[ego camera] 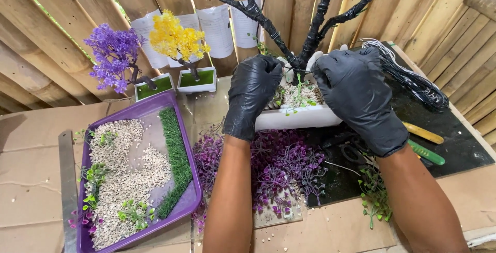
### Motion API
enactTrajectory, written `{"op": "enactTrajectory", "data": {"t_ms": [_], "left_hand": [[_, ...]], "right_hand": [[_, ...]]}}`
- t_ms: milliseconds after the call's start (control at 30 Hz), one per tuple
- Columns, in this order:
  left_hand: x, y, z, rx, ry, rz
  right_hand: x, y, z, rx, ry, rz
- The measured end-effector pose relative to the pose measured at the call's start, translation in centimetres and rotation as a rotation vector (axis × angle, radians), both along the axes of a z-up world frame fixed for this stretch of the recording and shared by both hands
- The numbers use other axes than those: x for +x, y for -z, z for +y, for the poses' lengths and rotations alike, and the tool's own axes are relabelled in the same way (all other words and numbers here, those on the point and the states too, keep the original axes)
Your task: The person arranges small green and purple artificial plants into a white rectangular pot containing white pebbles and a black tree trunk. They use a pair of green-handled pliers to adjust the placement of the plants and the pebbles within the pot.
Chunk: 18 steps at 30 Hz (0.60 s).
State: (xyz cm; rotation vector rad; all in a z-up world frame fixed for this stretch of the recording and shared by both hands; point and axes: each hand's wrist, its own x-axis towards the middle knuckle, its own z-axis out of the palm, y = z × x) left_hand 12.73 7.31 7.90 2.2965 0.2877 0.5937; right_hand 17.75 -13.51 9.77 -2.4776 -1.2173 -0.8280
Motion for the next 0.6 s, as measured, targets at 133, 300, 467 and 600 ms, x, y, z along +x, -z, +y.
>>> {"op": "enactTrajectory", "data": {"t_ms": [133, 300, 467, 600], "left_hand": [[0.0, 0.1, -0.1, 0.015, 0.037, -0.04], [0.0, 0.1, -0.2, 0.074, -0.006, -0.024], [-1.2, -0.3, -0.7, 0.231, 0.011, -0.054], [-0.9, 0.1, -0.7, 0.375, 0.026, -0.12]], "right_hand": [[0.1, 0.3, 0.1, 0.035, -0.028, 0.011], [-0.1, 0.6, 0.5, 0.049, -0.055, 0.016], [1.4, 1.6, 0.4, -0.057, 0.023, -0.057], [0.1, 0.5, 0.7, -0.043, -0.026, -0.058]]}}
